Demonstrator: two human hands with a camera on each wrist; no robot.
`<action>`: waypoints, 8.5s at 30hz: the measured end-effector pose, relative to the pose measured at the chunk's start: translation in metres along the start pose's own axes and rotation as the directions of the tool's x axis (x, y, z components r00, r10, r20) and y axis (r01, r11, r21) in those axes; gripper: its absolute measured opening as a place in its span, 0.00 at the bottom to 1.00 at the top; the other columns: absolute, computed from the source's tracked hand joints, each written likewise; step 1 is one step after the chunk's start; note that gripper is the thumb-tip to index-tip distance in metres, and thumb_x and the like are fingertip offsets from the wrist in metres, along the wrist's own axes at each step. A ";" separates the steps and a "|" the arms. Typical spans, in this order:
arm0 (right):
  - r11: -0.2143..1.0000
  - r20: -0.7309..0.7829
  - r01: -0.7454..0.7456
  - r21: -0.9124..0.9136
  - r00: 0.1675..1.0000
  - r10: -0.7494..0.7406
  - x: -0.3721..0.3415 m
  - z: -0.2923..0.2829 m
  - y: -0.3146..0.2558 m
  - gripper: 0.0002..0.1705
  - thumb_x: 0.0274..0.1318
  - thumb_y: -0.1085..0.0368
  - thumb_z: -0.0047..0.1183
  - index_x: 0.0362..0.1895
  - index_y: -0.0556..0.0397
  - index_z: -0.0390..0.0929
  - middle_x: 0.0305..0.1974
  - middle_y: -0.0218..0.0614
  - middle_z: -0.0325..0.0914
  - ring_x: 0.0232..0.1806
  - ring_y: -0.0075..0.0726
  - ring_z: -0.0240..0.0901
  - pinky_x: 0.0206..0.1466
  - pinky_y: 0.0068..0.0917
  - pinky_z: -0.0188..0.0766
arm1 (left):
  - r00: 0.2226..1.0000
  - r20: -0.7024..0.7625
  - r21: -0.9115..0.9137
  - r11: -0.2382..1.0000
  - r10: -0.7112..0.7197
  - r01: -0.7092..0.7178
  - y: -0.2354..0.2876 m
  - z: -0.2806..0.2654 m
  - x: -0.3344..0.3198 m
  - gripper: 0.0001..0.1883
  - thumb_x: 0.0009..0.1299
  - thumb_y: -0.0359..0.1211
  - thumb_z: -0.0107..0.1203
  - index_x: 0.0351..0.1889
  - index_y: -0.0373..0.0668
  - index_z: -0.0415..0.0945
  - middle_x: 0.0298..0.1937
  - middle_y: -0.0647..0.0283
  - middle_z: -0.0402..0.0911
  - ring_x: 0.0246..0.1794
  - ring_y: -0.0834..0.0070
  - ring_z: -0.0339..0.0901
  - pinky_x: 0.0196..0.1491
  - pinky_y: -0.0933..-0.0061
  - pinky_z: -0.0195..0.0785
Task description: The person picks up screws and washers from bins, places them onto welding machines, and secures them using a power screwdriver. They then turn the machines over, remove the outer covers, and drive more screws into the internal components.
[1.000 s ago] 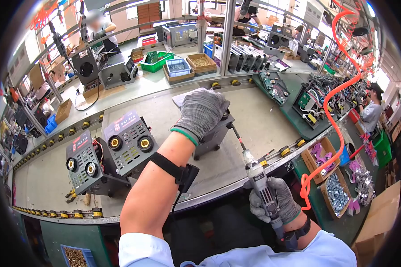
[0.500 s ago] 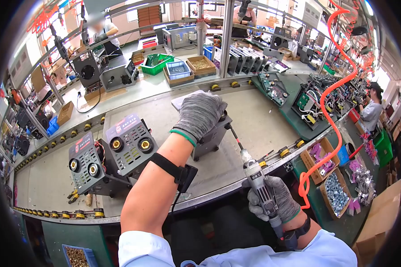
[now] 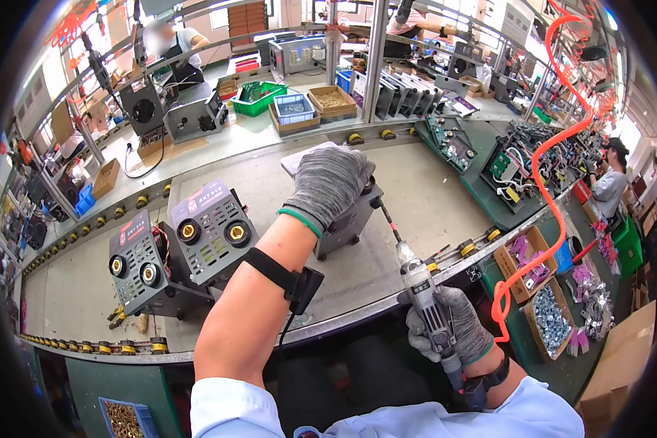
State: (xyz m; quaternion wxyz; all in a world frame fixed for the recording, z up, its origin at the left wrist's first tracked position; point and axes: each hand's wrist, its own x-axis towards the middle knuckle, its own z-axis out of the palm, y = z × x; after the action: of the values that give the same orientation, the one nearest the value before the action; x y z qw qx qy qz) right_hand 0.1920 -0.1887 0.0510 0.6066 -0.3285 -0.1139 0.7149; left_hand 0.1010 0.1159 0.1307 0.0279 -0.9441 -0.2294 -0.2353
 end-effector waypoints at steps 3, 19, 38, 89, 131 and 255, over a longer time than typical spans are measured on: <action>1.000 -0.009 0.005 -0.026 1.000 -0.006 0.001 0.002 -0.002 0.43 0.62 0.34 0.59 0.66 0.56 0.72 0.32 0.41 0.79 0.26 0.40 0.80 0.14 0.30 0.77 | 0.999 -0.010 -0.034 0.999 -0.034 0.034 -0.002 0.002 0.001 0.21 0.76 0.50 0.55 0.34 0.44 0.87 0.34 0.50 0.84 0.39 0.54 0.85 0.43 0.53 0.78; 0.953 0.026 0.091 -0.289 0.996 -0.087 -0.051 -0.029 0.038 0.41 0.62 0.28 0.57 0.60 0.49 0.71 0.33 0.35 0.81 0.25 0.26 0.78 0.20 0.20 0.74 | 0.947 -0.298 -0.112 0.990 -0.121 0.092 0.051 -0.036 -0.048 0.15 0.78 0.44 0.55 0.36 0.43 0.83 0.31 0.53 0.83 0.34 0.53 0.83 0.37 0.55 0.75; 0.987 0.059 0.106 -0.124 0.993 -0.099 -0.008 -0.090 0.002 0.36 0.62 0.37 0.62 0.60 0.52 0.74 0.34 0.34 0.80 0.30 0.31 0.79 0.25 0.26 0.78 | 0.546 0.320 -0.771 0.122 -0.774 0.625 0.030 0.013 -0.088 0.23 0.70 0.49 0.70 0.44 0.38 0.82 0.24 0.73 0.71 0.16 0.87 0.60 0.19 0.79 0.53; 0.993 0.008 -0.117 0.026 0.993 0.117 0.071 -0.109 0.034 0.40 0.47 0.43 0.71 0.58 0.58 0.78 0.50 0.35 0.82 0.49 0.30 0.79 0.54 0.28 0.76 | 0.783 0.577 -0.529 0.623 -0.233 0.576 0.042 -0.012 -0.276 0.23 0.62 0.41 0.73 0.54 0.42 0.84 0.47 0.56 0.88 0.44 0.58 0.87 0.51 0.59 0.80; 0.847 0.110 -0.285 -0.448 0.923 0.369 0.006 -0.001 0.099 0.35 0.56 0.42 0.70 0.55 0.56 0.76 0.39 0.39 0.85 0.33 0.27 0.85 0.34 0.24 0.85 | 0.503 0.623 -0.776 -0.556 -0.599 0.298 -0.038 0.016 -0.313 0.10 0.81 0.34 0.55 0.49 0.35 0.78 0.40 0.55 0.86 0.25 0.75 0.80 0.21 0.78 0.70; 0.863 0.442 -0.505 0.029 0.780 0.442 0.040 0.077 0.096 0.40 0.68 0.35 0.56 0.60 0.60 0.74 0.37 0.42 0.83 0.32 0.42 0.83 0.24 0.31 0.81 | 0.688 0.068 -0.983 0.067 -0.722 0.168 -0.062 -0.021 -0.261 0.18 0.76 0.48 0.65 0.44 0.43 0.79 0.28 0.75 0.71 0.24 0.89 0.64 0.26 0.82 0.58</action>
State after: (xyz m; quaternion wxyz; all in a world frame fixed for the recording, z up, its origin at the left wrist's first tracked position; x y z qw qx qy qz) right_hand 0.0669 -0.1562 0.0419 0.3900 -0.1395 -0.1030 0.9043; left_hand -0.1403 0.0585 0.0272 -0.5725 -0.5437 -0.3140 -0.5273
